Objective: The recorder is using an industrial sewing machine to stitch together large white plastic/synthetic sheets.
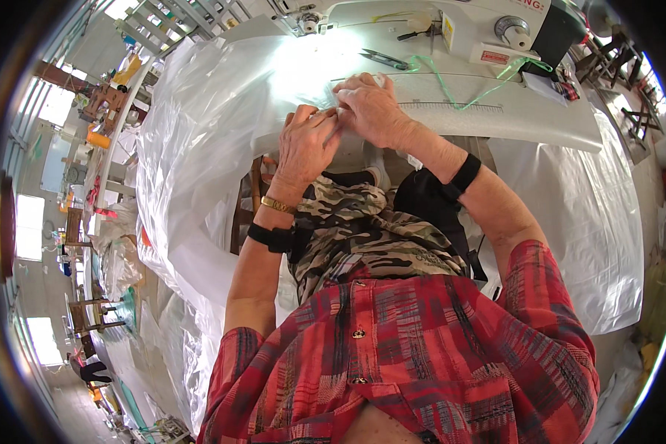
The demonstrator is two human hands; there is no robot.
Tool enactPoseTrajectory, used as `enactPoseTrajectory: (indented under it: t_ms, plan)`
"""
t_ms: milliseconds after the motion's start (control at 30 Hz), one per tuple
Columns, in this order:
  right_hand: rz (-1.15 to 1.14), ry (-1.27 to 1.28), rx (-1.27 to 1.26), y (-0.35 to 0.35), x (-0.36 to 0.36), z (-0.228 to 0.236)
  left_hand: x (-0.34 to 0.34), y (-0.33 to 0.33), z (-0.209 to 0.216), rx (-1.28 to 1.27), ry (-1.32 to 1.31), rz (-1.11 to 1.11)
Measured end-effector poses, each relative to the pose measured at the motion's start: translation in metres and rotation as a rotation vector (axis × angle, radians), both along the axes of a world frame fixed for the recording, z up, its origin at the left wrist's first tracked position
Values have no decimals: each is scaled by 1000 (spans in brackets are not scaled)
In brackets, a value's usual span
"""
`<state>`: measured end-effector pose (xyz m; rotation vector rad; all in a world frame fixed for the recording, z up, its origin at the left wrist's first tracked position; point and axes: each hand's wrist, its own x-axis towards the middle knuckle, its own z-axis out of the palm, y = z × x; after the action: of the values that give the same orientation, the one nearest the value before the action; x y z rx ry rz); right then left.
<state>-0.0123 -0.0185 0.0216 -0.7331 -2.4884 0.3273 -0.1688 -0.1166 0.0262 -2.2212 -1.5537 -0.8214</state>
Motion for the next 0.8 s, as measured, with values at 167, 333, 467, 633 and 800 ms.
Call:
enactPoseTrajectory:
  t_ms: [167, 333, 467, 633, 800]
  plan:
    - [25, -82, 148, -6, -2, 11, -4, -3, -7, -7, -37, -59]
    - [40, -98, 225, -5, -1, 5, -5, -4, -8, 1, -55, -87]
    - [56, -97, 155, -9, 2, 5, -12, -4, -11, -10, -79, -125]
    - [126, -41, 180, -20, 13, -1, -12, -7, -12, -27, -225, -116]
    - [146, 14, 204, -21, 16, -2, -15, -6, -10, 11, -134, -81]
